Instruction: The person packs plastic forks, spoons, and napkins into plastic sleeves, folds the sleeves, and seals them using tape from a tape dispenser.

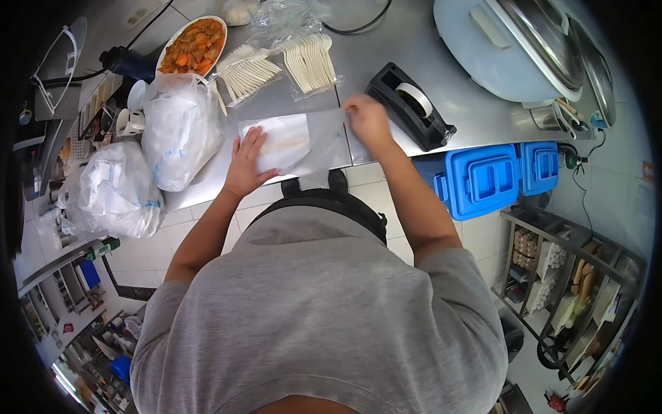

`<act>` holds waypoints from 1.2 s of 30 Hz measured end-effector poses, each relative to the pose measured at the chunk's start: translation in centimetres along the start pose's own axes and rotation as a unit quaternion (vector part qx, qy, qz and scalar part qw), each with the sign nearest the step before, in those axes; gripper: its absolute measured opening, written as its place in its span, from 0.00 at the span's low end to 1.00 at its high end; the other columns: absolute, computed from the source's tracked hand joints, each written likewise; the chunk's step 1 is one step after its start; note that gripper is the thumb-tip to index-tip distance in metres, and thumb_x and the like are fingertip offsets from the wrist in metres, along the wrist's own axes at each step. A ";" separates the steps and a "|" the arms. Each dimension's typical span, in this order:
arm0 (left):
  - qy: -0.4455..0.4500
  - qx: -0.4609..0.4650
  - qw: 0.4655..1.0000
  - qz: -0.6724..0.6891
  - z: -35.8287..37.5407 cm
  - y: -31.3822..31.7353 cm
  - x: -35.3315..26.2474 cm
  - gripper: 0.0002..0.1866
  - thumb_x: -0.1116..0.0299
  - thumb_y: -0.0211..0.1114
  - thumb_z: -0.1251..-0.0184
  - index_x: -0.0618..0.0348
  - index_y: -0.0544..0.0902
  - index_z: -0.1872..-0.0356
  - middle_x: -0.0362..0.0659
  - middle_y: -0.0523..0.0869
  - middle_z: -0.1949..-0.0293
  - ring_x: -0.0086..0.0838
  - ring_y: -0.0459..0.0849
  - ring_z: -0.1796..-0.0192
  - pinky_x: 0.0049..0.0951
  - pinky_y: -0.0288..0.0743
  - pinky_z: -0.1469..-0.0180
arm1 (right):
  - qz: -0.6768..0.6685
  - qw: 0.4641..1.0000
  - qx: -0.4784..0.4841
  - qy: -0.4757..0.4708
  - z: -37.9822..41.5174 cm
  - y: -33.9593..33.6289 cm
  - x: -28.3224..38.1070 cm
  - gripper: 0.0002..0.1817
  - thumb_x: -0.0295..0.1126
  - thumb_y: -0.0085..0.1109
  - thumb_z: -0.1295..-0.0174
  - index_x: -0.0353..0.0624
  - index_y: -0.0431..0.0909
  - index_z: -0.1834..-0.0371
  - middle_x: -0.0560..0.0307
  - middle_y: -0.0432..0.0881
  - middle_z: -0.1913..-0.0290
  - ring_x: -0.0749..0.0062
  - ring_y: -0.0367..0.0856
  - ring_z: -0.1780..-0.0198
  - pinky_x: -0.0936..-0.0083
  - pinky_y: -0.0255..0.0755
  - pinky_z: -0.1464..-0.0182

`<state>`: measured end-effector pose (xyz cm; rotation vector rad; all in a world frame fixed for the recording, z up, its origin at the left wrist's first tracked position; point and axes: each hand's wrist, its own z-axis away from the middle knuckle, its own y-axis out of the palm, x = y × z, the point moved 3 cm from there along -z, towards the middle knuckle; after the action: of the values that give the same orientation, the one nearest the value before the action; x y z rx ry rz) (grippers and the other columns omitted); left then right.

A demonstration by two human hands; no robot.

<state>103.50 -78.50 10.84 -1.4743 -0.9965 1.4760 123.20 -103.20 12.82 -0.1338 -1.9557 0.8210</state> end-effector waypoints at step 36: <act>-0.059 -0.005 0.997 -0.050 -2.0 0.3 -3.7 0.54 0.32 0.68 0.56 0.52 0.62 0.29 0.49 0.55 0.26 0.45 0.47 0.23 0.65 0.33 0.29 | 0.206 0.968 0.145 0.012 7.6 5.6 3.6 0.52 0.57 0.65 0.51 0.38 0.55 0.28 0.39 0.51 0.25 0.45 0.47 0.24 0.44 0.37 0.26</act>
<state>105.53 -82.02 11.92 -1.3372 -1.1324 1.5011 113.72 -101.12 9.92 -0.3805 -1.7854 1.3616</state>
